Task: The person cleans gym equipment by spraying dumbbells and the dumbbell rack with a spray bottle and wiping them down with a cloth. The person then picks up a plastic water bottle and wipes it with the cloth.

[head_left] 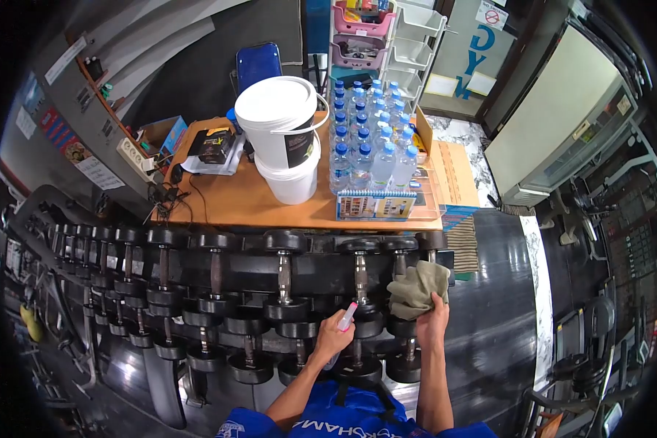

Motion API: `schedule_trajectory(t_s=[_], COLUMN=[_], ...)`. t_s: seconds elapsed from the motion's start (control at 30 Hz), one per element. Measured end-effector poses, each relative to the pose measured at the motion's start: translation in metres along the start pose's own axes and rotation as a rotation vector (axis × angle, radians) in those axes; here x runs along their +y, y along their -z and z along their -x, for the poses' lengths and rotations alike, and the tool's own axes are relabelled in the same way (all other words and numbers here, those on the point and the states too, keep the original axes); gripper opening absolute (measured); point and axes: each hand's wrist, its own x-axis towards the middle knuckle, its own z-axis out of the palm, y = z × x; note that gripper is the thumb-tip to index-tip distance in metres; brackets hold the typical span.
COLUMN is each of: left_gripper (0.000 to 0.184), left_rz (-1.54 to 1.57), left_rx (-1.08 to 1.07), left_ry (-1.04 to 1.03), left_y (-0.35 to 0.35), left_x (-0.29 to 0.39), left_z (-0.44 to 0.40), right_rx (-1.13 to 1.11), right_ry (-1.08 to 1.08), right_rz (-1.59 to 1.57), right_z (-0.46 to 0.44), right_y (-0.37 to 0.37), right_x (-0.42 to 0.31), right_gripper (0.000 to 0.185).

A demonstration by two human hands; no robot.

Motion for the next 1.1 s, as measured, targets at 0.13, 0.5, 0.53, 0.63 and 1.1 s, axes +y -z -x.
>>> schedule_trajectory(t_s=[0.13,0.5,0.53,0.63,1.1], left_gripper=[0.01,0.007,0.006,0.007,0.014], left_rz=[-0.006,0.045,0.052,0.102,0.486], left_rx=[0.038,0.155,0.182,0.198,0.191], left_ry=[-0.008,-0.097,-0.134,-0.016,0.179], left_y=[0.0,0.002,0.001,-0.001,0.004], left_x=[0.012,0.03,0.026,0.009,-0.017], left_z=[-0.006,-0.014,-0.012,-0.001,0.041], right_rx=[0.017,-0.186,-0.233,-0.625,-0.644], right_ry=[0.012,0.34,0.374,0.666,0.342], right_rz=[0.057,0.834,0.99,1.383,1.565], right_z=[0.007,-0.003,0.001,-0.018,-0.04], right_y=[0.005,-0.042,-0.054,-0.053,-0.083], right_x=[-0.001,0.041,0.045,0.088,0.058], right_gripper=[0.034,0.043,0.043,0.057,0.025])
